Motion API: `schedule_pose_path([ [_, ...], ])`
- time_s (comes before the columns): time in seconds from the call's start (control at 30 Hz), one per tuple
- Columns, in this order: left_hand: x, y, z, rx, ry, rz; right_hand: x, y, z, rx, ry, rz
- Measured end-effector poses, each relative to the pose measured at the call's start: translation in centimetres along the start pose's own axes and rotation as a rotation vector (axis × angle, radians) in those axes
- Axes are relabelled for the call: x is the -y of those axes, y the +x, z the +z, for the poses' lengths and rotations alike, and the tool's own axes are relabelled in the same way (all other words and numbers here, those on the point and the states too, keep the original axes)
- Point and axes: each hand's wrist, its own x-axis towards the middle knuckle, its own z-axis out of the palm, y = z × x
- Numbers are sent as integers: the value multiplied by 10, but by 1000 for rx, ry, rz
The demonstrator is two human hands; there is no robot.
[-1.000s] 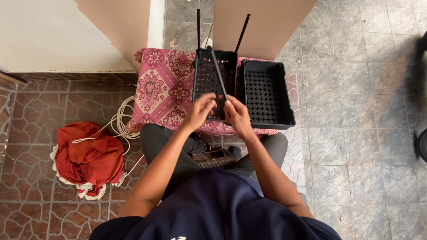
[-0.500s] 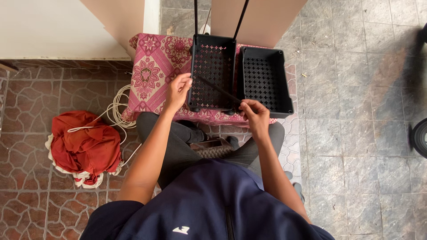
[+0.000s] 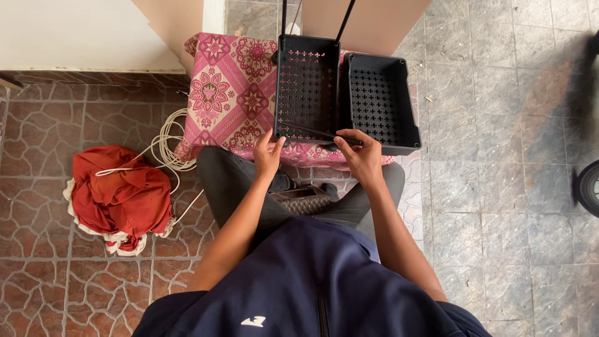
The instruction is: The person assembles a black plastic rolling cart by attaching wheels to a side panel, inserting rods into a perforated base, and connecting the side panel to the base to form a frame.
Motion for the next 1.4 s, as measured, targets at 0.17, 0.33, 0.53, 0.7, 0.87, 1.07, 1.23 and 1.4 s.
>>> schedule_pose_path([
  [0.17, -30, 0, -10, 2, 176, -41, 18, -3, 5, 13, -65, 8],
  [0.33, -51, 14, -23, 62, 324, 208, 32, -7, 14, 33, -148, -111],
  [0.53, -55, 26, -31, 153, 482, 290, 48, -9, 27, 64, -248, -312],
  [0.7, -52, 31, -33, 243, 529, 301, 59, -9, 37, 78, -343, -313],
  [0.87, -51, 32, -34, 228, 551, 378, 63, -1, 51, 67, -281, -566],
  [1.07, -61, 36, -39, 213, 616, 466, 62, 9, 83, -3, -277, -677],
  [1.23, -68, 36, -41, 162, 571, 408, 65, 15, 98, -28, -161, -716],
  [1.4, -70, 43, -45, 256, 572, 325, 75, 20, 102, -46, -282, -798],
])
